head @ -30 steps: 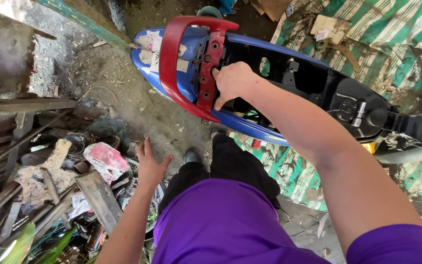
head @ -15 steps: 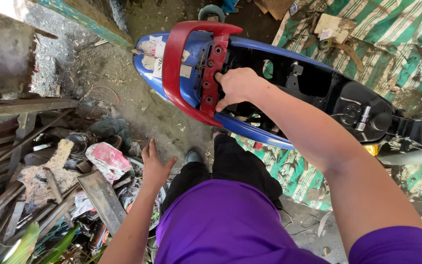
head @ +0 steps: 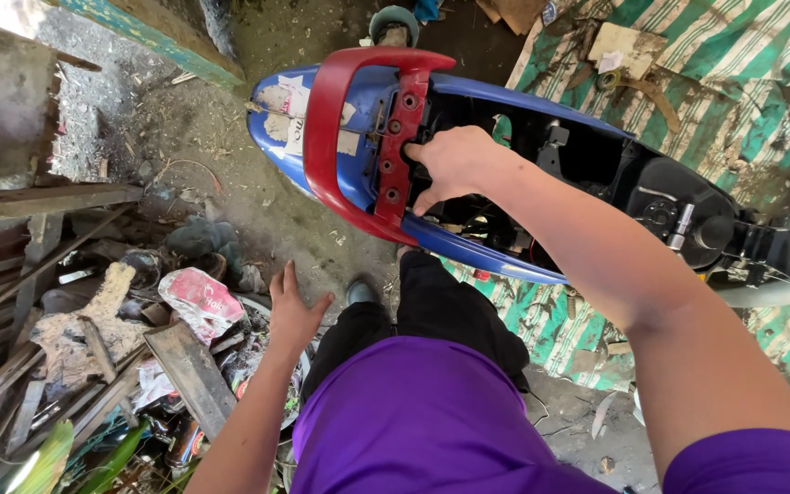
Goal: Fitting a rear grab rail onto a motorcycle and selecting a screwdriver for installation.
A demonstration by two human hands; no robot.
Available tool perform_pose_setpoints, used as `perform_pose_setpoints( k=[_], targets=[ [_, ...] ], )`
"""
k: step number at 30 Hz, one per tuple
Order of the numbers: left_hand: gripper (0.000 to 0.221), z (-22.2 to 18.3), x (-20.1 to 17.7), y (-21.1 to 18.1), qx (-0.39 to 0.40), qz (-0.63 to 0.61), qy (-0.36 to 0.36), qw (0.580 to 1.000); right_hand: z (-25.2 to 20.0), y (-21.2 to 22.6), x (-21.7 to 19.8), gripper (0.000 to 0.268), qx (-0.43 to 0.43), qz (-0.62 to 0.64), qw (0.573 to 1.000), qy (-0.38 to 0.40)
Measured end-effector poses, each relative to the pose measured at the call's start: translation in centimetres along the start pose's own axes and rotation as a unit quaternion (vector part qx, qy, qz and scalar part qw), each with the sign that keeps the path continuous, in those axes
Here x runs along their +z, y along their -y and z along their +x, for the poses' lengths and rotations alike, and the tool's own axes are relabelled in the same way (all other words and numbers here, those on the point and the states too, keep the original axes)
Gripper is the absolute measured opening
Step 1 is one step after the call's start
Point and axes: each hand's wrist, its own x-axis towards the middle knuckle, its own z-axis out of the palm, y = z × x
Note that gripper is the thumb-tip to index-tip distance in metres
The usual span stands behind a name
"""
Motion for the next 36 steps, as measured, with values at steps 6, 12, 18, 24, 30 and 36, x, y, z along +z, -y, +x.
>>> perform_pose_setpoints(
  k=[6, 12, 18, 24, 30, 36],
  targets=[
    [0.101, 0.6, 0.5, 0.9, 0.005, -0.003, 0.009, 1.0, 0.6, -0.1, 1.0, 0.112, 0.009, -0.03, 0.999, -0.009],
    [0.101, 0.5, 0.0, -0.4, 0.007, 0.007, 0.025, 1.0, 1.4, 0.6, 1.9, 0.133, 0.013, -0.067, 0.998, -0.003],
    [0.098, 1.4, 1.0, -0.1, 0.017, 0.006, 0.038, 0.999, 3.8, -0.1, 3.0, 0.133, 0.013, -0.042, 0.999, 0.001],
    [0.096, 0.8, 0.3, -0.1, 0.018, 0.005, 0.032, 0.999, 3.5, -0.4, 2.7, 0.125, 0.01, -0.024, 1.0, 0.015],
    [0.093, 1.0, 0.5, 0.5, 0.012, 0.008, 0.033, 0.999, 2.7, -0.6, 0.6, 0.104, 0.018, 0.016, 0.999, 0.037],
    [0.091, 1.6, 1.2, 0.7, 0.019, -0.001, 0.047, 0.999, -0.7, -0.3, -3.2, 0.078, 0.015, 0.133, 0.99, 0.043]
  ],
)
